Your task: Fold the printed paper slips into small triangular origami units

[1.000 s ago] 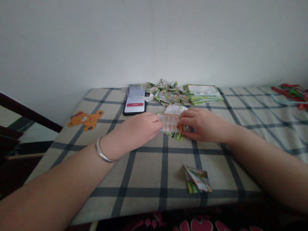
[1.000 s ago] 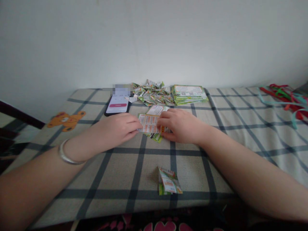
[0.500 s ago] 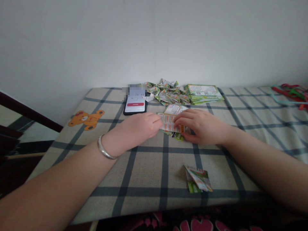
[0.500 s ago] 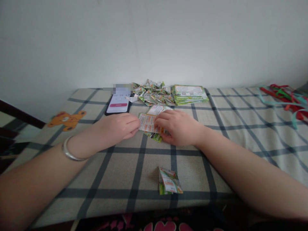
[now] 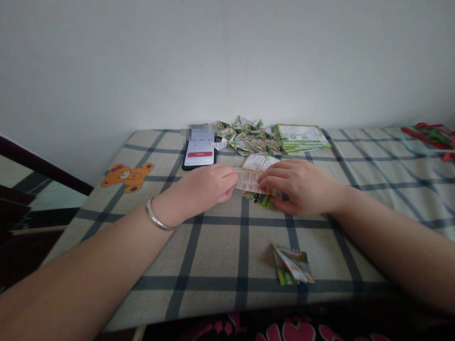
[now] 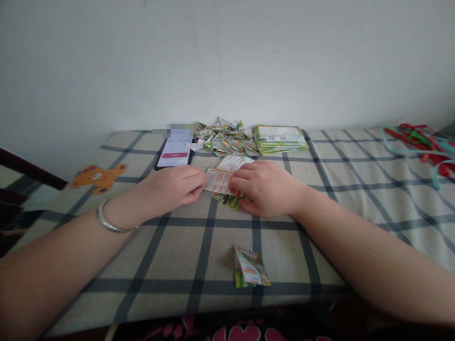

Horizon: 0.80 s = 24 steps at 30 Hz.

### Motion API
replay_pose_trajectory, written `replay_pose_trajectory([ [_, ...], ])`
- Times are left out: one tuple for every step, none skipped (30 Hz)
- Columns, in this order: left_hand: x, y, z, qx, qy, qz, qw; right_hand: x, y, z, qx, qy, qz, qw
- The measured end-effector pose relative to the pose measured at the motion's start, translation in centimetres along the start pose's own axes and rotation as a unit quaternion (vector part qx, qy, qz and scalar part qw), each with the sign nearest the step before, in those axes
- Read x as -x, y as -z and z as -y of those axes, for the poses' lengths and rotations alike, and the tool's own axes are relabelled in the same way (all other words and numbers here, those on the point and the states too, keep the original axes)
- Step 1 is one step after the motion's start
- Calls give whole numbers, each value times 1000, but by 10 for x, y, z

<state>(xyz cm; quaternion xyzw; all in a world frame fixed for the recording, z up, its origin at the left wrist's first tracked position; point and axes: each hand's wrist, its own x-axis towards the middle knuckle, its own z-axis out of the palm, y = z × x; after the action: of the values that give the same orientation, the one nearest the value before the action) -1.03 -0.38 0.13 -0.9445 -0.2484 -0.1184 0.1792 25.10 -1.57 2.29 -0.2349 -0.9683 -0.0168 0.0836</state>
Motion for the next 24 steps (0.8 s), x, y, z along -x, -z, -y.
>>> replay_pose_trajectory([
  [0, 0, 0, 10, 2, -1, 1000, 0, 0, -1, 10, -1, 5, 1000],
  [0, 0, 1, 21, 4, 0, 1000, 0, -1, -1, 15, -3, 8, 1000],
  [0, 0, 1, 31, 6, 2, 999, 0, -1, -2, 18, -5, 10, 1000],
  [0, 0, 2, 40, 7, 8, 999, 0, -2, -3, 17, -5, 10, 1000],
  [0, 0, 2, 49, 8, 13, 999, 1, -2, -4, 12, -5, 9, 1000],
  [0, 1, 2, 58, 8, 20, 998, 1, -3, -5, 5, -5, 8, 1000],
  [1, 1, 3, 68, 9, 25, 997, 1, -3, -6, -6, -3, 5, 1000],
  [1, 1, 3, 77, 9, 29, 997, 1, -3, -7, -20, 2, 2, 1000],
  [1, 1, 3, 86, 9, 32, 996, 1, -2, -8, -36, 7, -2, 999],
  [1, 2, 3, 92, 8, 33, 995, 1, -2, -9, -52, 14, -7, 999],
  [1, 2, 3, 95, 4, 32, 995, 1, -2, -10, -68, 21, -11, 997],
  [1, 2, 2, 94, -1, 29, 995, 1, -1, -11, -82, 28, -14, 996],
  [1, 1, 2, 89, -6, 26, 996, 1, -1, -12, -94, 34, -17, 995],
  [1, 1, 2, 82, -11, 24, 996, 1, -1, -12, -104, 40, -17, 994],
  [1, 0, 1, 73, -17, 21, 997, 1, 0, -13, -113, 46, -17, 992],
  [1, 0, 1, 67, -22, 18, 997, 1, 0, -13, -120, 50, -16, 991],
  [1, -1, 0, 64, -28, 15, 997, 1, 0, -13, -124, 52, -14, 991],
  [1, -2, 0, 65, -34, 11, 997, 1, 1, -13, -126, 52, -13, 991],
  [0, -2, 0, 70, -41, 6, 997, 1, 1, -13, -125, 51, -12, 991],
  [-1, -2, -1, 76, -47, 0, 996, 1, 1, -12, -123, 49, -11, 991],
  [-1, -2, -1, 82, -51, -6, 995, 1, 1, -12, -121, 45, -10, 992],
  [-2, -2, -1, 86, -55, -12, 995, 1, 1, -11, -121, 39, -9, 992],
  [-2, -1, -1, 86, -58, -18, 994, 2, 0, -11, -121, 33, -8, 992],
  [-2, -1, 0, 85, -62, -23, 994, 2, 0, -10, -123, 26, -7, 992],
])
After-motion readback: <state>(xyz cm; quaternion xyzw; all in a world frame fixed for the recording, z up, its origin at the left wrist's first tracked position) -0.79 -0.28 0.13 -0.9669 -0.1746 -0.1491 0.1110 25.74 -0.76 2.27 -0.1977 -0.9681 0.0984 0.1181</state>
